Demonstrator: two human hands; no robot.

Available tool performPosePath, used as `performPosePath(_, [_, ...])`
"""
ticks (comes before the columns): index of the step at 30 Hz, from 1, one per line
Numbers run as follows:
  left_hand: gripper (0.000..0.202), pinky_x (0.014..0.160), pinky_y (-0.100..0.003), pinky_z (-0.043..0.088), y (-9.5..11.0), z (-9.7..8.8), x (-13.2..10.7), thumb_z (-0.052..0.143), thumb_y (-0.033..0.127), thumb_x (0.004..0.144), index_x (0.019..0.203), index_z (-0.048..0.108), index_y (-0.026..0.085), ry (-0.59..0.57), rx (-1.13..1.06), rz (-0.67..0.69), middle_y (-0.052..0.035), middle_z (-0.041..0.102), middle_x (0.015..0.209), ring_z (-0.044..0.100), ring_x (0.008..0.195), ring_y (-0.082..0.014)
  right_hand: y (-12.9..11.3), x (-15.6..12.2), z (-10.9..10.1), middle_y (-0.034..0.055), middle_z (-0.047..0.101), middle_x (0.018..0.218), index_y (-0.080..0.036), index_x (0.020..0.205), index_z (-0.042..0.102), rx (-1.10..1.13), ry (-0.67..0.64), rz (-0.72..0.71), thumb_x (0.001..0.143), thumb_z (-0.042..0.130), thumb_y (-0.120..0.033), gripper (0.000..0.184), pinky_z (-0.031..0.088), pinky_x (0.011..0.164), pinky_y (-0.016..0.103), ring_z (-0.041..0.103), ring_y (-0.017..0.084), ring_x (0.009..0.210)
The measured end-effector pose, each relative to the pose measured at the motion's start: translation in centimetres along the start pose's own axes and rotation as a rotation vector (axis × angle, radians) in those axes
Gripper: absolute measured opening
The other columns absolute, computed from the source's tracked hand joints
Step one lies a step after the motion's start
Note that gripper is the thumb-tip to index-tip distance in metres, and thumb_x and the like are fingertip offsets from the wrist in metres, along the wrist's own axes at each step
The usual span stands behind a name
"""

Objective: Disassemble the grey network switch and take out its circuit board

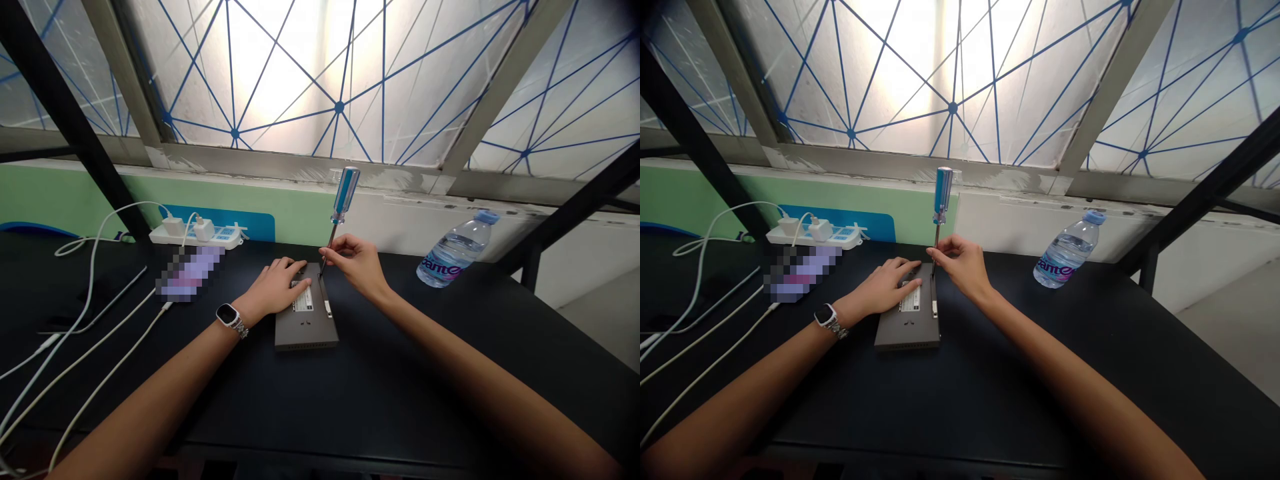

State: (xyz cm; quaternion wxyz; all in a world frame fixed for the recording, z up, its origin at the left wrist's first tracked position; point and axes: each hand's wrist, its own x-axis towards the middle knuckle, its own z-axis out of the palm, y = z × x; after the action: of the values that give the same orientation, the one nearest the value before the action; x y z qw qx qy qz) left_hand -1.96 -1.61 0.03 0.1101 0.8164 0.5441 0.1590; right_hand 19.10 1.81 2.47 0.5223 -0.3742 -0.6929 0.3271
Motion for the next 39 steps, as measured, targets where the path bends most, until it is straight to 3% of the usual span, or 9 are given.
performPosePath(3, [0.062,0.106,-0.055,0.043,-0.02,0.01,0.00,0.037,0.057,0.101,0.152,0.048,0.024,0.000,0.001,-0.002,-0.0154,0.056,0.142,0.050,0.133,-0.0372,0.03,-0.01,-0.01,0.0048,0.071,0.076,-0.019,0.079,0.068,0.004,-0.010,-0.005,0.081,0.080,-0.050,0.033,0.061,0.069,0.035,0.071,0.020,0.071])
performPosePath(12, [0.061,0.108,-0.054,0.042,-0.12,0.04,0.08,0.037,0.058,0.101,0.152,0.048,0.026,-0.005,-0.006,-0.006,-0.0146,0.056,0.142,0.049,0.134,-0.0367,0.25,-0.21,0.35,0.0081,0.078,0.090,-0.018,0.100,0.073,0.057,-0.038,0.027,0.089,0.072,-0.045,0.029,0.063,0.085,0.040,0.078,0.025,0.090])
performPosePath(39, [0.061,0.108,-0.056,0.042,-0.16,0.23,0.05,0.038,0.057,0.101,0.151,0.048,0.025,0.010,0.000,-0.007,-0.0140,0.056,0.142,0.049,0.134,-0.0374,0.00,-0.20,0.27,0.0050,0.072,0.091,-0.022,0.109,0.060,0.187,0.014,0.025,0.092,0.066,-0.049,0.033,0.063,0.080,0.038,0.075,0.021,0.085])
